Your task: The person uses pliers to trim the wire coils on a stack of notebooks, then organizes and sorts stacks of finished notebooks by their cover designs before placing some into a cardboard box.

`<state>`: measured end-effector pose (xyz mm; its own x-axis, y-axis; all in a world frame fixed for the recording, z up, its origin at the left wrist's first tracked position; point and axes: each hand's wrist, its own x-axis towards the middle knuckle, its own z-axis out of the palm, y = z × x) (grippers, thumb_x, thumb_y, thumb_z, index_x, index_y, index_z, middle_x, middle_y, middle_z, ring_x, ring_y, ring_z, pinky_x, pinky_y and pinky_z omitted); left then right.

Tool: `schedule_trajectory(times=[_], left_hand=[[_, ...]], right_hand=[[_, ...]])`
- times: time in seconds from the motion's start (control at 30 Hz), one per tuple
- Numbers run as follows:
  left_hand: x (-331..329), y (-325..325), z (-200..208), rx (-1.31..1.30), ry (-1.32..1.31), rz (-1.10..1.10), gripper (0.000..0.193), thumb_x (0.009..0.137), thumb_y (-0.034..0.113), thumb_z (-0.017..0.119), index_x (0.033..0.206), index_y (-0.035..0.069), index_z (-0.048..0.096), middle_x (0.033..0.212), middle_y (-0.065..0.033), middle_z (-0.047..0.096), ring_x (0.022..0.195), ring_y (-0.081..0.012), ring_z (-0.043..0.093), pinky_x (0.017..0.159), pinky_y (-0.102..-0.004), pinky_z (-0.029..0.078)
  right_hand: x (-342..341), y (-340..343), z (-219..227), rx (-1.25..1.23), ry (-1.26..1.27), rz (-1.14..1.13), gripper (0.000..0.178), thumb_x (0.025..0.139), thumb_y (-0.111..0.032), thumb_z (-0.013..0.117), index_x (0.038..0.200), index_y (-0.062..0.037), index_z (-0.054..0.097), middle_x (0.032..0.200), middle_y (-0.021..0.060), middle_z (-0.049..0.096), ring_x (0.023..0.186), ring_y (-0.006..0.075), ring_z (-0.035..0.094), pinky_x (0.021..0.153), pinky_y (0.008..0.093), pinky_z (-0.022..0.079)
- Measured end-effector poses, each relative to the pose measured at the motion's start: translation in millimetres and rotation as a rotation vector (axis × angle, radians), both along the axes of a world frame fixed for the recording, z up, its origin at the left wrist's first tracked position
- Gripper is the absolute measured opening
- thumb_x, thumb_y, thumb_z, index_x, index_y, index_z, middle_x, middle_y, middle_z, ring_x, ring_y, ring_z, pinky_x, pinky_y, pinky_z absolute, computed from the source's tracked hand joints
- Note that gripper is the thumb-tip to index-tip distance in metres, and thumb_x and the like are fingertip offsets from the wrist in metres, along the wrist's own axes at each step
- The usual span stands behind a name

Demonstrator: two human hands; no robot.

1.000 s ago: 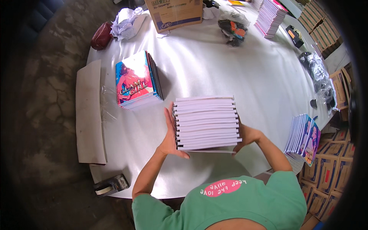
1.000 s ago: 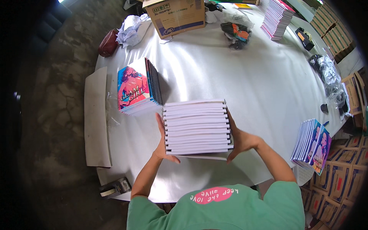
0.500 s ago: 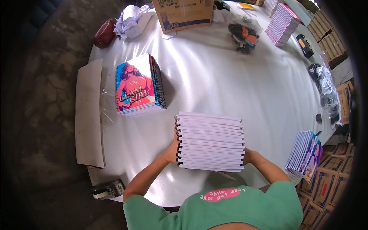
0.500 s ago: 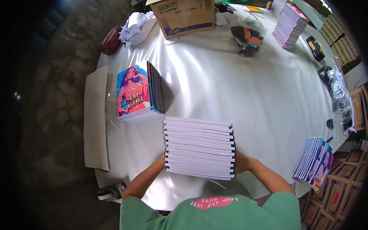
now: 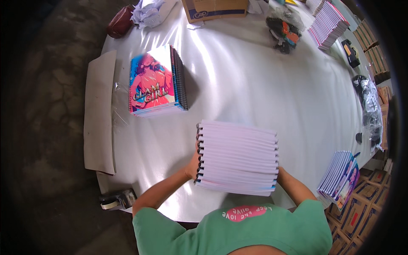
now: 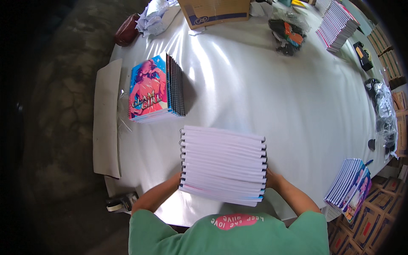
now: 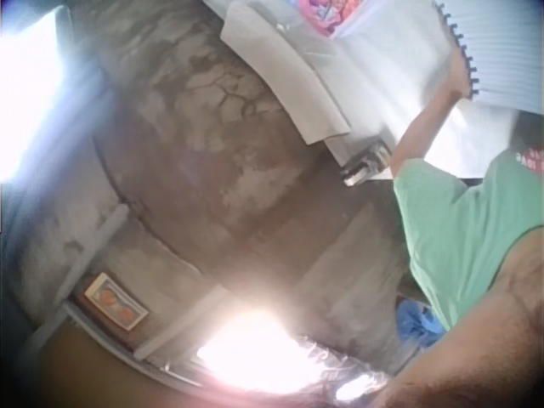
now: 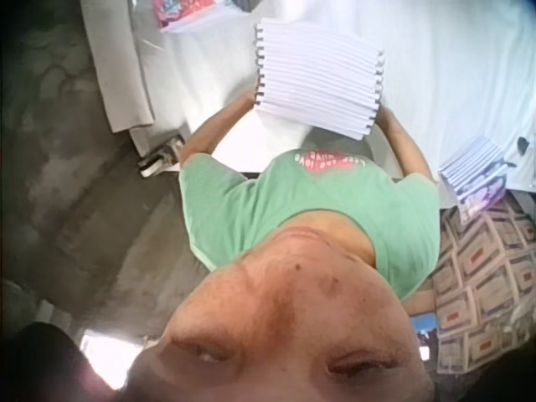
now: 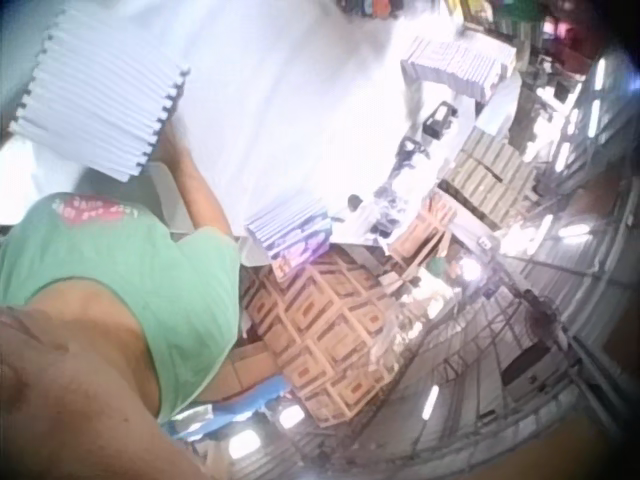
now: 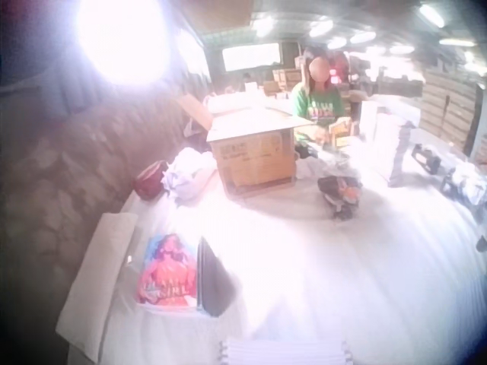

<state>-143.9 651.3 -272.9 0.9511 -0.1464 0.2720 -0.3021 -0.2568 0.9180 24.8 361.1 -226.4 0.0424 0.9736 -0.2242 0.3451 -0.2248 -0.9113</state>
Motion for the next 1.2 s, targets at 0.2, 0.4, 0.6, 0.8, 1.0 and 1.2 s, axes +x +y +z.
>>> schedule_trajectory(times=[0.2, 0.4, 0.6, 0.8, 1.0, 1.2], left_hand=[[74, -5, 136, -0.715, 0.526, 0.333, 0.106, 0.063, 0.012, 0.063, 0.144, 0.008, -0.004, 0.122, -0.0147, 0.047, 0.108, -0.0248, 0.048, 0.099, -0.0351, 0.035], [188, 61, 206, -0.940, 0.876, 0.333, 0.034, 0.070, 0.020, 0.057, 0.101, 0.004, 0.056, 0.092, -0.0111, 0.064, 0.075, -0.0204, 0.064, 0.070, -0.0336, 0.055], [215, 98, 164, -0.891, 0.914, 0.440, 0.028, 0.070, 0.024, 0.053, 0.091, 0.007, 0.062, 0.085, -0.0089, 0.066, 0.070, -0.0191, 0.065, 0.064, -0.0319, 0.055], [222, 87, 186, -0.481, 0.650, 0.743, 0.037, 0.073, 0.023, 0.058, 0.104, 0.004, 0.056, 0.094, -0.0115, 0.063, 0.075, -0.0181, 0.062, 0.071, -0.0291, 0.050], [144, 211, 207, 0.366, 0.220, 1.127, 0.071, 0.074, 0.044, 0.067, 0.125, -0.001, 0.047, 0.118, -0.0186, 0.055, 0.095, -0.0224, 0.060, 0.088, -0.0337, 0.046], [101, 244, 141, -0.599, 0.754, 0.646, 0.052, 0.080, 0.042, 0.061, 0.113, 0.003, 0.054, 0.100, -0.0096, 0.065, 0.077, -0.0192, 0.065, 0.073, -0.0346, 0.054]], right_hand=[[52, 42, 35, 0.277, 0.769, -0.524, 0.079, 0.056, -0.004, 0.074, 0.128, -0.0077, 0.044, 0.120, 0.0090, 0.053, 0.111, 0.0223, 0.050, 0.094, 0.0373, 0.042], [142, 149, 90, 0.159, 1.139, -0.545, 0.062, 0.068, -0.021, 0.060, 0.123, 0.0022, 0.044, 0.110, 0.0159, 0.058, 0.095, 0.0257, 0.060, 0.087, 0.0362, 0.049], [155, 191, 67, 0.135, 1.196, -0.605, 0.060, 0.070, -0.016, 0.060, 0.125, 0.0000, 0.042, 0.113, 0.0175, 0.058, 0.099, 0.0289, 0.059, 0.091, 0.0399, 0.047], [164, 195, 66, 0.090, 1.283, -0.553, 0.060, 0.068, -0.012, 0.058, 0.124, 0.0011, 0.042, 0.112, 0.0174, 0.058, 0.098, 0.0300, 0.059, 0.091, 0.0414, 0.047], [154, 197, 69, 0.118, 1.256, -0.613, 0.059, 0.069, -0.011, 0.057, 0.123, 0.0023, 0.042, 0.112, 0.0196, 0.057, 0.097, 0.0305, 0.060, 0.091, 0.0415, 0.048], [151, 223, 73, 0.092, 1.233, -0.553, 0.057, 0.069, -0.014, 0.055, 0.122, 0.0028, 0.043, 0.107, 0.0208, 0.058, 0.092, 0.0302, 0.062, 0.088, 0.0408, 0.049]])
